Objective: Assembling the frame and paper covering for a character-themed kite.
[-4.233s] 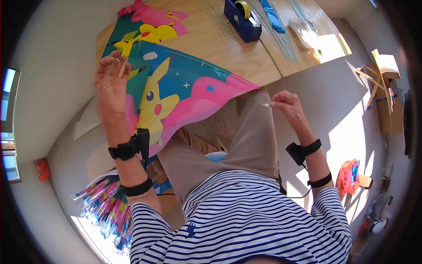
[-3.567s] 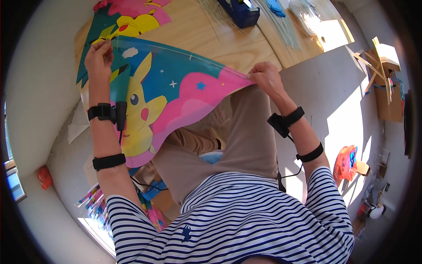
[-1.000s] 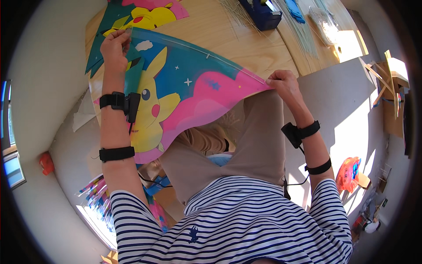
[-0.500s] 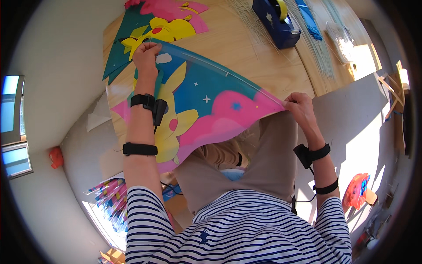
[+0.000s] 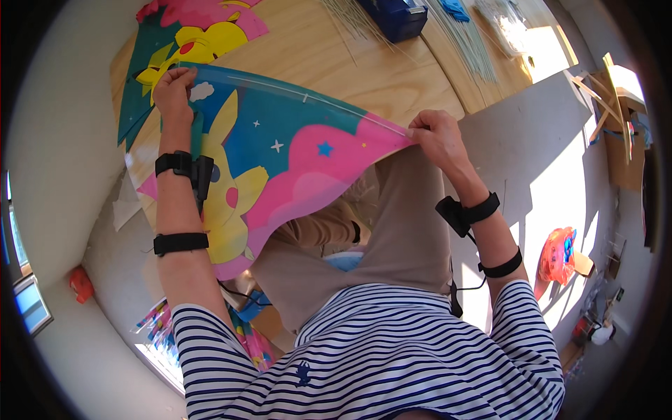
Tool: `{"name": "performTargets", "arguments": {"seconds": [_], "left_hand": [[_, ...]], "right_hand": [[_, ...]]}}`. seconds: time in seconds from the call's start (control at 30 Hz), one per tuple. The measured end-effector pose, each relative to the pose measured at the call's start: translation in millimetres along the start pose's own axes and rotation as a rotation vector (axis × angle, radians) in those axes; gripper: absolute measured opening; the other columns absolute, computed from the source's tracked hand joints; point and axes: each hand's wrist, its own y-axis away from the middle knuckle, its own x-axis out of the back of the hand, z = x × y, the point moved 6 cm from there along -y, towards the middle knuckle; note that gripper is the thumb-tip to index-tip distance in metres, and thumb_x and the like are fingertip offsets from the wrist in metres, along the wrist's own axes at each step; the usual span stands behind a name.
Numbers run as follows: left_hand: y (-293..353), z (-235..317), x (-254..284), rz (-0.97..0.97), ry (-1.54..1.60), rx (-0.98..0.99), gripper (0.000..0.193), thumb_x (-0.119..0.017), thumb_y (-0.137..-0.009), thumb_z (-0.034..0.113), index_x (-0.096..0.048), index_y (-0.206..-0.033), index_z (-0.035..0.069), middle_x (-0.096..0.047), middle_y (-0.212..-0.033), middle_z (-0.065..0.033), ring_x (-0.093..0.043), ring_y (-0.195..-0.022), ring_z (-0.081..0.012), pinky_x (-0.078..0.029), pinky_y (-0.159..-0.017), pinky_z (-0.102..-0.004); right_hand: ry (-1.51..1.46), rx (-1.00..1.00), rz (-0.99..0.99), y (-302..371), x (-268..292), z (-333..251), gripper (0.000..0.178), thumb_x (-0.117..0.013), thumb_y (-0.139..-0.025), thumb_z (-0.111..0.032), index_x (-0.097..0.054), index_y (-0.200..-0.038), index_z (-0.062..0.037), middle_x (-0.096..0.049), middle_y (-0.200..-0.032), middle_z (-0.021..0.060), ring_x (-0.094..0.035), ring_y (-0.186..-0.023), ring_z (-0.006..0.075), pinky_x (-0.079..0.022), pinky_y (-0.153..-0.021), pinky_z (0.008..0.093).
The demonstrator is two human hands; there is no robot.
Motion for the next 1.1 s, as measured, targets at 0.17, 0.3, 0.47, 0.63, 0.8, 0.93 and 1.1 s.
{"name": "performTargets", "arguments": {"seconds": [0.17,0.3,0.47,0.63,0.8,0.93,1.1], "left_hand": [[-5.3,1.5,8.9,0.010,-0.002,0.000,0.017,-0.083,-0.076,0.003,-0.071,-0.088,0.006,-0.065,-0.075,0.0010,-0.054,-0.063,-0.0076,-0.037,-0.055,-0.0217],[-7.3,0.1,15.1,0.005,0.024,0.021,0.018,-0.084,-0.075,0.005,-0.071,-0.088,0.009,-0.065,-0.076,0.0025,-0.056,-0.064,-0.0074,-0.038,-0.056,-0.0219],[-5.9,2.9,17.1,-0.023,0.043,0.014,0.019,-0.085,-0.075,0.006,-0.071,-0.089,0.010,-0.066,-0.076,0.0030,-0.058,-0.065,-0.0072,-0.040,-0.057,-0.0212],[-0.5,10.8,15.7,-0.008,0.033,0.001,0.018,-0.084,-0.076,0.006,-0.071,-0.089,0.009,-0.065,-0.076,0.0028,-0.057,-0.064,-0.0071,-0.039,-0.056,-0.0203],[-2.3,13.1,7.4,-0.045,0.008,-0.020,0.017,-0.083,-0.078,0.004,-0.071,-0.090,0.006,-0.064,-0.075,0.0015,-0.053,-0.061,-0.0067,-0.037,-0.054,-0.0206],[-2.6,6.9,1.0,-0.039,0.014,-0.004,0.017,-0.082,-0.078,0.003,-0.070,-0.090,0.005,-0.064,-0.075,0.0009,-0.051,-0.060,-0.0066,-0.035,-0.053,-0.0211],[-7.5,-2.0,-4.8,-0.053,-0.002,0.002,0.016,-0.081,-0.078,0.002,-0.070,-0.089,0.005,-0.064,-0.074,0.0008,-0.051,-0.061,-0.0063,-0.035,-0.053,-0.0209]], "right_hand": [[-0.218,0.099,-0.064,1.7,0.2,0.3,0.012,-0.068,-0.079,-0.007,-0.062,-0.083,0.0028,-0.061,-0.073,0.0100,-0.057,-0.072,0.0182,-0.047,-0.067,0.0328],[-0.366,0.061,-0.148,9.6,2.3,-6.9,0.007,-0.066,-0.080,-0.003,-0.062,-0.083,0.0018,-0.057,-0.073,0.0026,-0.051,-0.073,0.0107,-0.043,-0.066,0.0284],[-0.454,0.053,-0.190,17.5,4.6,-6.8,0.005,-0.064,-0.084,-0.002,-0.061,-0.087,-0.0029,-0.058,-0.079,-0.0023,-0.049,-0.074,0.0062,-0.039,-0.066,0.0230],[-0.538,-0.040,-0.139,23.9,8.6,-10.7,0.009,-0.065,-0.084,0.000,-0.062,-0.091,-0.0031,-0.059,-0.079,-0.0023,-0.051,-0.073,0.0061,-0.039,-0.065,0.0233],[-0.430,-0.006,-0.040,19.5,6.9,4.0,0.008,-0.067,-0.078,0.001,-0.063,-0.085,0.0000,-0.060,-0.074,0.0010,-0.055,-0.073,0.0090,-0.045,-0.066,0.0266],[-0.257,0.022,0.092,20.8,2.8,2.0,0.007,-0.068,-0.076,-0.001,-0.066,-0.083,-0.0009,-0.064,-0.072,0.0070,-0.061,-0.070,0.0149,-0.048,-0.066,0.0303],[-0.076,0.058,0.203,20.5,-2.4,-0.2,0.008,-0.066,-0.077,-0.006,-0.068,-0.085,-0.0043,-0.069,-0.077,0.0139,-0.068,-0.076,0.0296,-0.051,-0.069,0.0382]]}}
